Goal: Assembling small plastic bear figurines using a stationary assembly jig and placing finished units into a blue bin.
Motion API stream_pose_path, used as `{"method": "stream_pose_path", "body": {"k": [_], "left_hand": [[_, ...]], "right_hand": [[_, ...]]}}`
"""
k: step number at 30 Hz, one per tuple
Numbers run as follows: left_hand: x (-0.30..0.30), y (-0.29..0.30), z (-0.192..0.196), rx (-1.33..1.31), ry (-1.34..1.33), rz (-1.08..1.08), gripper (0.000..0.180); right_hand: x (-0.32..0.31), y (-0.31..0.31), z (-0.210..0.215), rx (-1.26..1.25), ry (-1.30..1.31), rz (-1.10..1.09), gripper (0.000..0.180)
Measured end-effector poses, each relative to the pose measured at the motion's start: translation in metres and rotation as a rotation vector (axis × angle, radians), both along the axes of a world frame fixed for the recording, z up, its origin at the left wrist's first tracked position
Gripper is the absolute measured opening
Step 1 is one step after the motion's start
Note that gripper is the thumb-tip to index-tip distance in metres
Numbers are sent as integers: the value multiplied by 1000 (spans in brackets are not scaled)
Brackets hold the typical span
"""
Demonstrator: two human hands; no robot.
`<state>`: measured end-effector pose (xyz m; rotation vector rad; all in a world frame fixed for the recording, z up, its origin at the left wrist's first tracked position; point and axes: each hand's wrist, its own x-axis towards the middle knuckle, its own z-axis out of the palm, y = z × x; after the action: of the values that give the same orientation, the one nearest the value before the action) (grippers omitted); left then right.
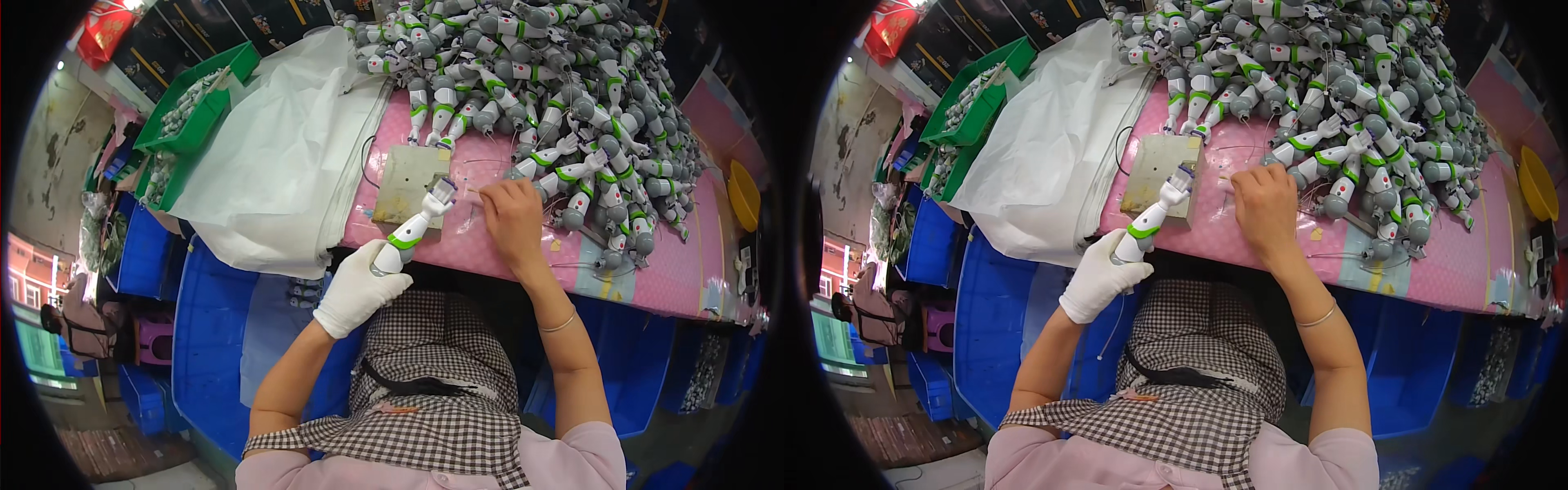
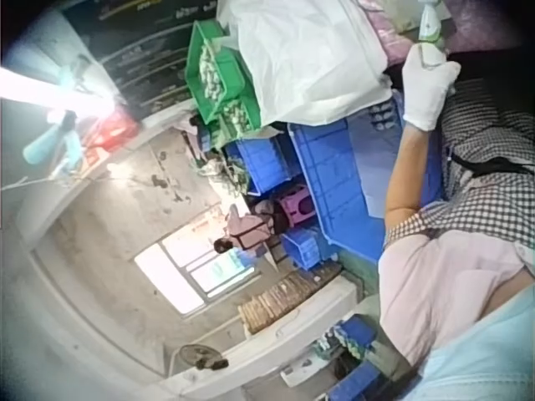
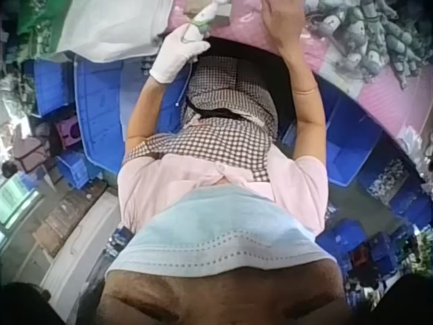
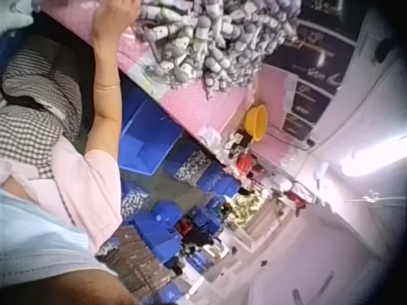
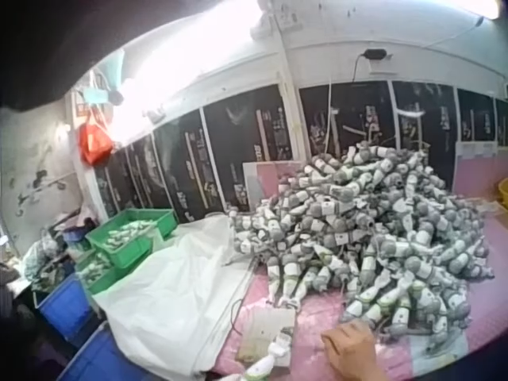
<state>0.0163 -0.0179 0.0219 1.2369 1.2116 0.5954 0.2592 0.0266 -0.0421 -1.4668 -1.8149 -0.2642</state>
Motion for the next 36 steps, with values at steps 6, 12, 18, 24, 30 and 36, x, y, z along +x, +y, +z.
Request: {"method": "stream_pose_path", "body": {"k": [6,12,18,24,30,36], "left_hand": [[-13,7,6,474,511,-105,36],[-20,20,19,660,497,-250,29],[-11,30,54,938,603,-503,41],[-1,33,25,808,-62,365,55],[16,18,-5,-391,-1170,110,63],[13,19,-25,-469,-1106,159,63]], "right_hand": [[-5,-8,3,34,157,45,15],[-3,-31,43,-1062,1166,918,30],[-16,-57,37,-1105,1494,1431,35],[-45,-75,60,-239,500,864,29],[-52,-70,55,-332,285,911,34],[-19,-44,42,-743,896,484,16]]}}
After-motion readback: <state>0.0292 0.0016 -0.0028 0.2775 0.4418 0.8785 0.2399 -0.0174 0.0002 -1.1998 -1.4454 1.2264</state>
